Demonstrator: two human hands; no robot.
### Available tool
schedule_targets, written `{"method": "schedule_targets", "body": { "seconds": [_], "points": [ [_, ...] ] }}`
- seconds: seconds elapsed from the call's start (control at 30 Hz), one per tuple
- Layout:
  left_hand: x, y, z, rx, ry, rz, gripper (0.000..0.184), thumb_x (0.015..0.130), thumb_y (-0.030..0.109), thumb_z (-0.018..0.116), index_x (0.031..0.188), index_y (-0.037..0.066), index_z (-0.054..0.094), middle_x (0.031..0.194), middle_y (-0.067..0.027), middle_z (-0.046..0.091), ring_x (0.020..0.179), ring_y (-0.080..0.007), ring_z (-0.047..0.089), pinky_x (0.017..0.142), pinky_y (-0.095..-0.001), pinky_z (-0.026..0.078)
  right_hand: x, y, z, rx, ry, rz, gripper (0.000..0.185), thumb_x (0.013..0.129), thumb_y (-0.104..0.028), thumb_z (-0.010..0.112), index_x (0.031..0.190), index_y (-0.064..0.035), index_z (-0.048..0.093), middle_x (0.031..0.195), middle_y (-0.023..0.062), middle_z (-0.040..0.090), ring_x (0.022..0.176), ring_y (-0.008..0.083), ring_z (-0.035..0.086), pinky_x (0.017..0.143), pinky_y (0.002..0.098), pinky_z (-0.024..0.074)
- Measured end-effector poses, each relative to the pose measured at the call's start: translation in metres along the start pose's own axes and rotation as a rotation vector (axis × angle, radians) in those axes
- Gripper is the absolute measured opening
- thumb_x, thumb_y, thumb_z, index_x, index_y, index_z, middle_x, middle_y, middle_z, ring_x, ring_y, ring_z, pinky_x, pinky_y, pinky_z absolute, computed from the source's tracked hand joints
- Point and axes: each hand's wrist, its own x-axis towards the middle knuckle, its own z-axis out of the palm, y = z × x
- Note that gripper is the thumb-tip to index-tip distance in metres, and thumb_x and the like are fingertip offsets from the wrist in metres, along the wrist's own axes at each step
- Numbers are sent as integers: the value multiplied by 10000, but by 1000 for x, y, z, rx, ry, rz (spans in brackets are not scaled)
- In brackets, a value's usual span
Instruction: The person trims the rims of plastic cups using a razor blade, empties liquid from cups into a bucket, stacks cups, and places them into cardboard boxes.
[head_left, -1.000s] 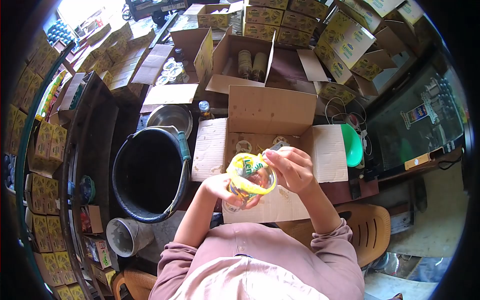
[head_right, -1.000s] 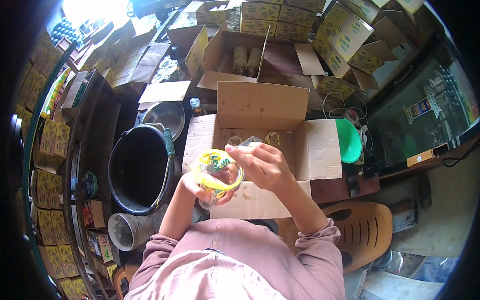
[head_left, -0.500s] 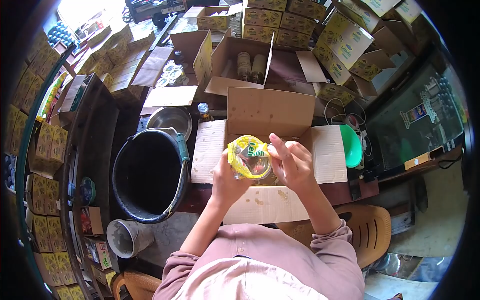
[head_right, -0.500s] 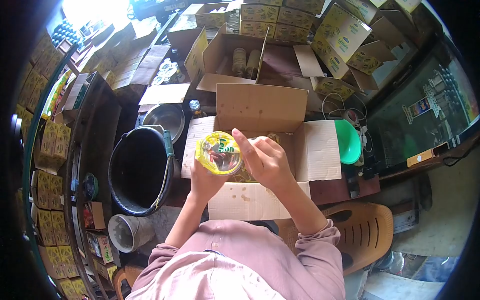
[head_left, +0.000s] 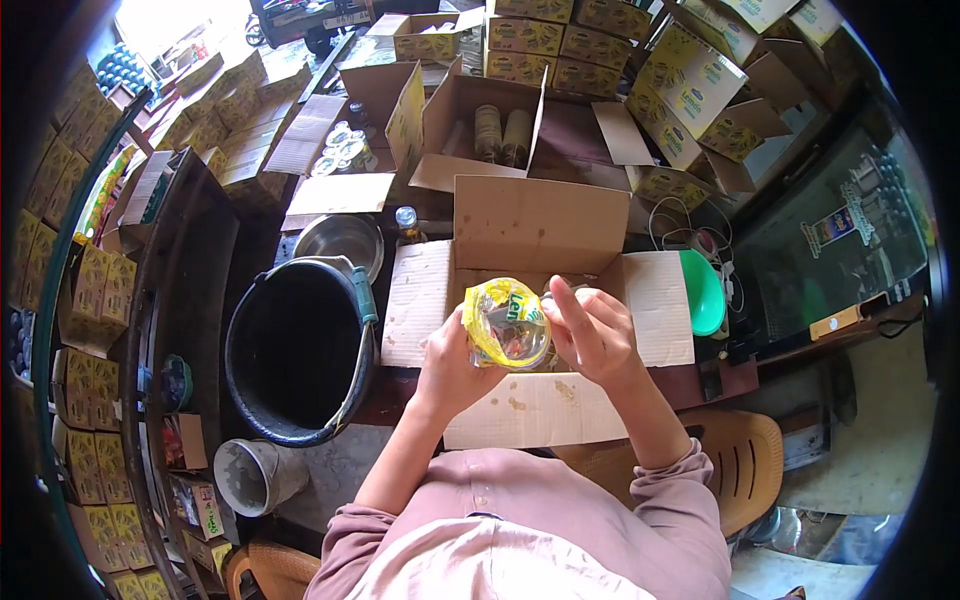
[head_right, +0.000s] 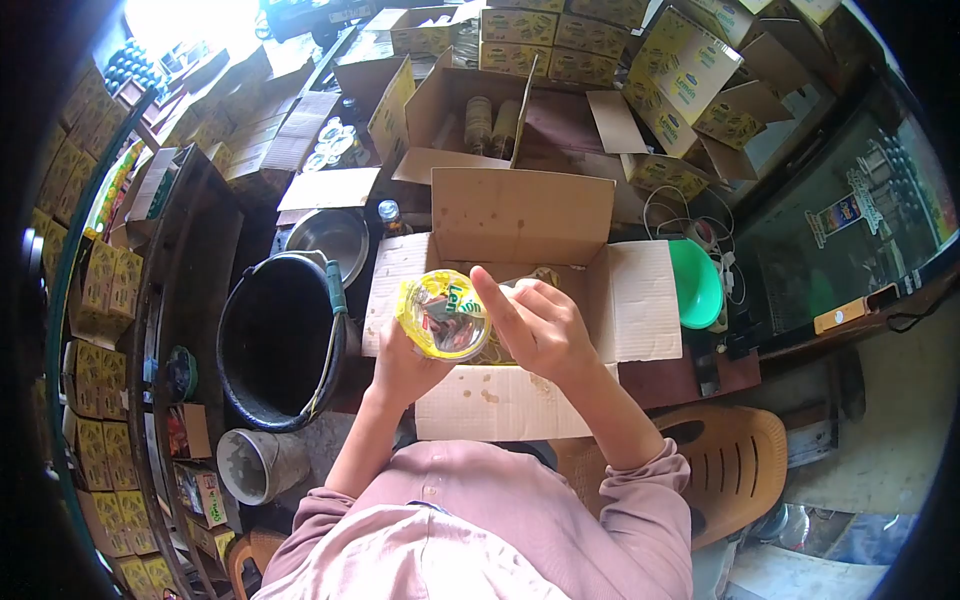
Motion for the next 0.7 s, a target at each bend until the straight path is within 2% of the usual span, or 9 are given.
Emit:
{"method": "schedule_targets", "body": {
  "seconds": [0.33,0.43,0.53,0.7],
  "points": [
    [8,15,-18,-55,-128,18,554,615,91,727,1086,-19,457,912,-159,591,834,-287,607,724,-323,482,-6,2,1,33,-32,-42,544,651,4,636,1171,70,491,588,19,511,502,100,472,515,247,451],
    [8,15,-19,-51,-130,18,552,619,93,726,1087,-20,457,919,-158,594,837,-280,608,734,-321,480,-7,1,1,35,-22,-33,534,674,-14,642,1183,46,493,617,22,549,524,99,499,526,239,455],
    [7,15,-16,-85,-93,-4,548,620,101,732,1081,-18,462,923,-154,596,836,-273,609,739,-321,478,-2,1,-3,-14,-55,-84,463,702,-55,650,1146,5,536,680,23,588,592,114,549,542,242,462],
    [9,9,-15,-80,-74,71,559,613,125,753,1074,-13,468,927,-143,599,838,-258,611,728,-320,483,10,2,-11,7,-37,-112,259,711,-83,658,961,-48,601,781,34,612,718,142,590,595,256,486]
  ]
}}
